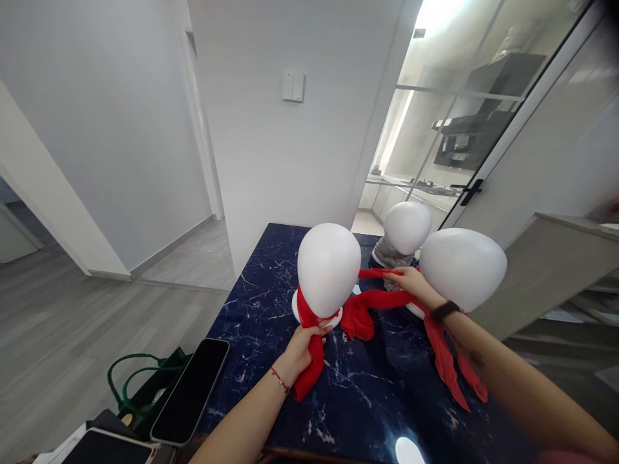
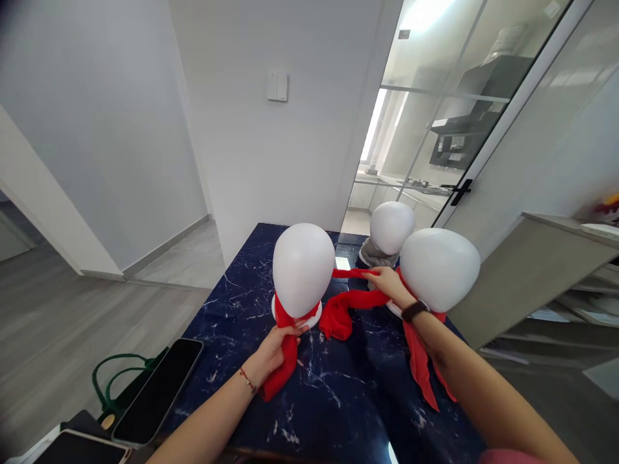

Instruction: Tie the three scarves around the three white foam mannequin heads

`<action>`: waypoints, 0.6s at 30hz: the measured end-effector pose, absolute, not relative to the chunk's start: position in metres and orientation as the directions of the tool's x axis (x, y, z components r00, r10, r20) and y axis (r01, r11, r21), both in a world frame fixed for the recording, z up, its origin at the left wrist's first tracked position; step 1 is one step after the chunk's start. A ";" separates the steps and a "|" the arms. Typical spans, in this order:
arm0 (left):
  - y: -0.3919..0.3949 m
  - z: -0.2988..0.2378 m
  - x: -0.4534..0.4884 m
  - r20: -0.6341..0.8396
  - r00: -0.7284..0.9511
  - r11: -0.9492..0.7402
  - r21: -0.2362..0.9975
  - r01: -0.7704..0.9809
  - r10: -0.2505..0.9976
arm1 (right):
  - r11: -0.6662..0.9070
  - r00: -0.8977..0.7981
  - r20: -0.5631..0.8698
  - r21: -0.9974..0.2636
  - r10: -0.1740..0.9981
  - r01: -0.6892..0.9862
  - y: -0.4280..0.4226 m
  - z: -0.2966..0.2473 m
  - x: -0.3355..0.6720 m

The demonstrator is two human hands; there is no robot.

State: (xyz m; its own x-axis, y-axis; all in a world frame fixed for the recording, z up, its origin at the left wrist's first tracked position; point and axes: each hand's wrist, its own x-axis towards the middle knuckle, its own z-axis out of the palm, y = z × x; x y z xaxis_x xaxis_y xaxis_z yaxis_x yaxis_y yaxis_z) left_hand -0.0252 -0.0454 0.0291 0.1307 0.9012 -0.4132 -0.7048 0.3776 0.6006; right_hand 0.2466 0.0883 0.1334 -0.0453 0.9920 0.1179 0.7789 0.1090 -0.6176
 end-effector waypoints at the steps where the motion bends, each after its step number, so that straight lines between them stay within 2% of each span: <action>1: -0.046 0.032 -0.025 -0.406 0.131 0.375 0.609 -0.699 0.904 | 0.109 -0.063 0.095 -0.630 0.993 0.769 0.068 0.128 0.251; 3: -0.047 0.036 -0.025 -0.396 0.118 0.358 0.613 -0.704 0.911 | 0.115 -0.204 -0.040 -0.714 0.978 0.691 0.023 0.117 0.251; 5: -0.046 0.036 -0.025 -0.402 0.116 0.358 0.604 -0.712 0.908 | 0.035 -0.331 -0.209 -0.798 0.920 0.601 -0.025 0.107 0.243; 8: -0.043 0.033 -0.025 -0.400 0.135 0.367 0.586 -0.722 0.906 | -0.061 -0.481 -0.321 -0.875 0.816 0.481 -0.091 0.097 0.216; 14: -0.043 0.031 -0.025 -0.399 0.163 0.382 0.565 -0.732 0.902 | -0.152 -0.560 -0.331 -0.928 0.760 0.342 -0.169 0.096 0.142; 18: -0.047 0.040 -0.024 -0.420 0.204 0.427 0.552 -0.717 0.884 | -0.166 -0.691 -0.309 -0.949 0.653 0.268 -0.181 0.090 0.098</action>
